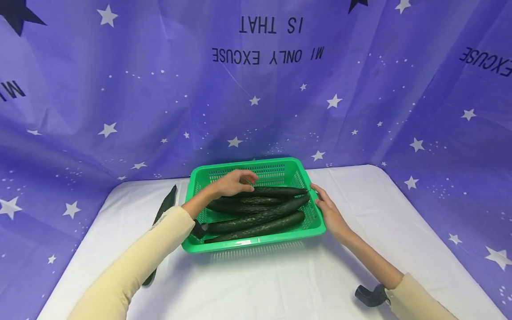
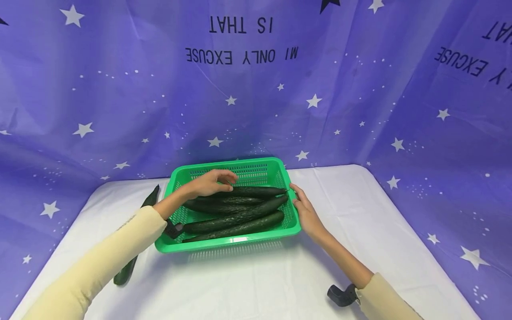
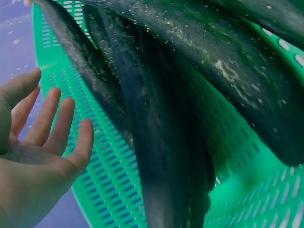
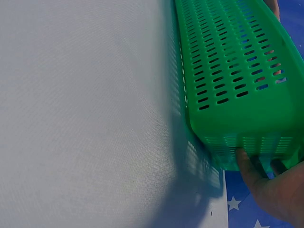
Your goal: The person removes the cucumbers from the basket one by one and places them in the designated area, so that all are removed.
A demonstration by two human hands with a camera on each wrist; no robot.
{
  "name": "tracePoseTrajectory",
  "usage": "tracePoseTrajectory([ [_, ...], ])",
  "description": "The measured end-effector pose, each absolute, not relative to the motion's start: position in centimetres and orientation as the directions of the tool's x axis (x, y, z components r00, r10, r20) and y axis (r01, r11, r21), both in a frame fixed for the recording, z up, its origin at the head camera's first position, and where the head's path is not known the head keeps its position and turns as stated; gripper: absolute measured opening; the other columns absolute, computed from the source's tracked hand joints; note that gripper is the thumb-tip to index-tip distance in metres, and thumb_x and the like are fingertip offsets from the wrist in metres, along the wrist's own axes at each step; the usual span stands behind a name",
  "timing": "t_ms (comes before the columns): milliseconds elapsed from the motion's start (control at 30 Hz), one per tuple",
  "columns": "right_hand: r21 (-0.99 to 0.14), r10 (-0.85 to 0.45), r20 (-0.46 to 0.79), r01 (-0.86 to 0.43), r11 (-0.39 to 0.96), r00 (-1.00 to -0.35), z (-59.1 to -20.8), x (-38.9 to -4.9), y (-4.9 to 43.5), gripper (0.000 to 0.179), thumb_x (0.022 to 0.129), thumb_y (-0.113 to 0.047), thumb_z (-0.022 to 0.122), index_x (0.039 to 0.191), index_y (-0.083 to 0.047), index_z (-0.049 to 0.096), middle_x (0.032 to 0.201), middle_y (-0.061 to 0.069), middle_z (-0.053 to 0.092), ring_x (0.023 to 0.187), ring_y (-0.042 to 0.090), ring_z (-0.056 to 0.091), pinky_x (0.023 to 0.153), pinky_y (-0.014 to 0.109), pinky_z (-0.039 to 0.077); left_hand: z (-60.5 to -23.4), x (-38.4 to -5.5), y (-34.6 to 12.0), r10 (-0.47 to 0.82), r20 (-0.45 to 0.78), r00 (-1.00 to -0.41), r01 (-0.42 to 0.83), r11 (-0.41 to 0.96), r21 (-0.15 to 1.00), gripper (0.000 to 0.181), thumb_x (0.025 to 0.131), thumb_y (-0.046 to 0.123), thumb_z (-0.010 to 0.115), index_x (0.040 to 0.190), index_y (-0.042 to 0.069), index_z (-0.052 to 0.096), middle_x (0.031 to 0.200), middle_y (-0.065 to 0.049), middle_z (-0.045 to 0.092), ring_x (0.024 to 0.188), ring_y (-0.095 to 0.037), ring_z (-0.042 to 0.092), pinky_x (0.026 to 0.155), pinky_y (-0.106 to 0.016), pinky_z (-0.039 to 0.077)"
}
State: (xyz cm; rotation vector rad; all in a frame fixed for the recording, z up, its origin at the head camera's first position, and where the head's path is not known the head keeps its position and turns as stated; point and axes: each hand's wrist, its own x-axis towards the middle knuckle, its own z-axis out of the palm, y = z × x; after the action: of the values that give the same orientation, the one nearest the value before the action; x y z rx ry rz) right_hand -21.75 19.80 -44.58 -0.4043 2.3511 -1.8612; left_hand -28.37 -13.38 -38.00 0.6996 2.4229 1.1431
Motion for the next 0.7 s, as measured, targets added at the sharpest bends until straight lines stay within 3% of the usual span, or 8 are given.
tracePoseTrajectory([
  [300,-0.969,-0.274,0.087,-0.144,0.198,-0.958,-44.5,-21.8,19.7,0.051,0.109,-0.011,0.026,0.159,-0.007,0.021,0.162,0.021,0.017,0.144,0.039,0.022,0.113,0.053,0.020,-39.5,-30.2,-12.0,0.588,-0.253,-0.768,0.204,0.599,0.774,0.049,0.102,0.012,0.059,0.150,0.009,0.045,0.153,-0.014,0.042,0.142,-0.031,0.036,0.109,-0.051,0.036],
  [433,-0.970,-0.277,0.079,-0.138,0.201,-0.958,-44.6,-21.9,19.8,0.051,0.109,-0.012,0.026,0.159,-0.008,0.020,0.161,0.021,0.020,0.138,0.039,0.032,0.106,0.036,0.034,-39.9,-30.5,-11.6,0.593,-0.295,-0.749,0.191,0.619,0.762,0.052,0.103,0.012,0.058,0.152,0.012,0.042,0.155,-0.014,0.039,0.144,-0.031,0.032,0.110,-0.052,0.035],
  [500,-0.970,-0.278,0.078,-0.137,0.198,-0.957,-44.6,-21.9,19.9,0.051,0.109,-0.013,0.026,0.159,-0.008,0.020,0.160,0.021,0.021,0.137,0.039,0.034,0.105,0.035,0.035,-40.2,-30.7,-11.5,0.594,-0.301,-0.746,0.185,0.620,0.763,0.052,0.103,0.011,0.057,0.152,0.012,0.042,0.155,-0.014,0.038,0.144,-0.031,0.031,0.110,-0.052,0.035],
  [700,-0.971,-0.275,0.084,-0.141,0.193,-0.958,-44.8,-21.9,19.9,0.050,0.109,-0.013,0.026,0.159,-0.008,0.021,0.161,0.020,0.018,0.142,0.039,0.026,0.112,0.052,0.023,-40.9,-30.9,-11.1,0.598,-0.337,-0.727,0.210,0.661,0.721,0.052,0.104,0.011,0.054,0.154,0.015,0.040,0.158,-0.014,0.032,0.146,-0.031,0.027,0.112,-0.051,0.033],
])
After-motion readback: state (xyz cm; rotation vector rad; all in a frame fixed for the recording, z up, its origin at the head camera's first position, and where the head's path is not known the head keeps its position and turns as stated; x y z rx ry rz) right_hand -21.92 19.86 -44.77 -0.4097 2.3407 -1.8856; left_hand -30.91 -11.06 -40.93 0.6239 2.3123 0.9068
